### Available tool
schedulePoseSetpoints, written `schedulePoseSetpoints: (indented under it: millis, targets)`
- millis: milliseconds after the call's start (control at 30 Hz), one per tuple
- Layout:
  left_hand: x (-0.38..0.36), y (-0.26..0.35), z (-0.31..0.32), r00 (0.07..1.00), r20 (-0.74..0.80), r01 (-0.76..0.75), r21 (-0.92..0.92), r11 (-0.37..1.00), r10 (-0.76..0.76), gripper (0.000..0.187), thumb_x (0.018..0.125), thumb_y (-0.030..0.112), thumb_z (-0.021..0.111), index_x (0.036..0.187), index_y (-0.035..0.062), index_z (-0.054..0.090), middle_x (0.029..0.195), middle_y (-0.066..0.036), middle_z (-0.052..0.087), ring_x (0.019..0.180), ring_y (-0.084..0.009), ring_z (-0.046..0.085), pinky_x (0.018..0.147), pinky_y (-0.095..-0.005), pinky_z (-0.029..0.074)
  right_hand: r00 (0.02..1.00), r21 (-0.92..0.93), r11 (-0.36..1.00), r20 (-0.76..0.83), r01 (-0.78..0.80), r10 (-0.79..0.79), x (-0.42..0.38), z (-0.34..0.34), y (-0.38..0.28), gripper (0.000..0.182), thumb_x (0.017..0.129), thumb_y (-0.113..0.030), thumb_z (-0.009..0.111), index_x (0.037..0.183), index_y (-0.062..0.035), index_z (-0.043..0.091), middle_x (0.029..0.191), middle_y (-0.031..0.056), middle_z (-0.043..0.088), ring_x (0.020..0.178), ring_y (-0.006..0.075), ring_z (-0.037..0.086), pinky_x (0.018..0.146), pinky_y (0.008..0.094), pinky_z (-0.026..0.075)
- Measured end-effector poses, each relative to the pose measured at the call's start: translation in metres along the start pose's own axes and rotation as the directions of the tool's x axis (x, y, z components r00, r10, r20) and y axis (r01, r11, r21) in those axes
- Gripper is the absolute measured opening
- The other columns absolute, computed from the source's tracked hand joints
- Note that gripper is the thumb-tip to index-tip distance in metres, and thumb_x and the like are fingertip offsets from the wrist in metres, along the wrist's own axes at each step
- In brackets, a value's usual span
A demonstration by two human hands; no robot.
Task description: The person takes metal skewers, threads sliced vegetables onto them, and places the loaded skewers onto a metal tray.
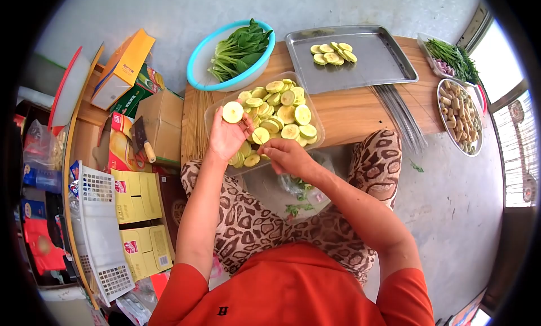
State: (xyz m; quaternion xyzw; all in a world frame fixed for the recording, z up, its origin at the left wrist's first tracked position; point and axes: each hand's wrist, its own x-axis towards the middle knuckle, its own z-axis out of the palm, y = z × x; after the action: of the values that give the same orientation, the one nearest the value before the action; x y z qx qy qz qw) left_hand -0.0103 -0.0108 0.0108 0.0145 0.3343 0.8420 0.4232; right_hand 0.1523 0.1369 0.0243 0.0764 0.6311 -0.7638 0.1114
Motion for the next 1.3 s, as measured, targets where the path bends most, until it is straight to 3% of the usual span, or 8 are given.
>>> schedulePoseSetpoints:
  millis: [233,333,867,1233,1300]
  targets:
    - [0.004,-0.001,-0.006,0.995,-0.075,-0.076,-0.072,0.995,0.071,0.036,0.093,0.039,0.041,0.106,0.0070,0.054,0.088,-0.011,0.057,0.082,-0.0249,0.055,0.078,-0.0404,0.047,0.999,-0.009,1.000,0.034,-0.028,0.029,0.009,0.007,0.006,0.022,0.096,-0.020,0.048,0.101,-0.0034,0.061,0.054,-0.0026,0.049,0.046,0.0046,0.042,0.045,0.0213,0.032]
    - [0.007,-0.003,-0.012,0.995,-0.063,-0.083,-0.106,0.991,0.077,0.039,0.093,0.040,0.040,0.104,0.0052,0.053,0.088,-0.012,0.057,0.081,-0.0251,0.054,0.078,-0.0409,0.047,0.999,-0.032,0.999,0.031,-0.027,0.028,0.010,0.011,0.004,0.023,0.096,-0.021,0.048,0.101,-0.0035,0.061,0.054,-0.0027,0.049,0.047,0.0044,0.042,0.045,0.0213,0.032]
    - [0.007,-0.007,-0.015,0.993,-0.090,-0.088,-0.124,0.988,0.077,0.040,0.095,0.042,0.038,0.104,0.0059,0.053,0.087,-0.012,0.057,0.078,-0.0247,0.054,0.077,-0.0400,0.047,0.999,0.045,0.998,0.008,-0.038,0.038,0.011,0.018,0.001,0.022,0.096,-0.021,0.048,0.101,-0.0043,0.062,0.054,-0.0013,0.050,0.047,0.0048,0.042,0.045,0.0210,0.031]
    - [0.010,-0.015,-0.014,0.994,-0.011,-0.109,-0.058,0.992,0.108,0.041,0.093,0.042,0.041,0.107,0.0066,0.054,0.091,-0.013,0.059,0.079,-0.0249,0.055,0.077,-0.0393,0.047,0.998,0.099,0.993,-0.007,-0.061,0.062,0.010,0.020,-0.002,0.022,0.096,-0.021,0.048,0.100,-0.0058,0.063,0.055,-0.0016,0.051,0.046,0.0051,0.042,0.043,0.0209,0.031]
    - [0.009,-0.015,-0.012,0.993,0.005,-0.116,-0.048,0.992,0.117,0.040,0.093,0.042,0.041,0.108,0.0066,0.054,0.091,-0.013,0.059,0.079,-0.0249,0.055,0.076,-0.0392,0.048,0.997,0.097,0.993,-0.002,-0.072,0.072,0.010,0.020,-0.002,0.024,0.098,-0.021,0.044,0.105,-0.0039,0.060,0.055,-0.0024,0.047,0.046,0.0046,0.038,0.042,0.0200,0.028]
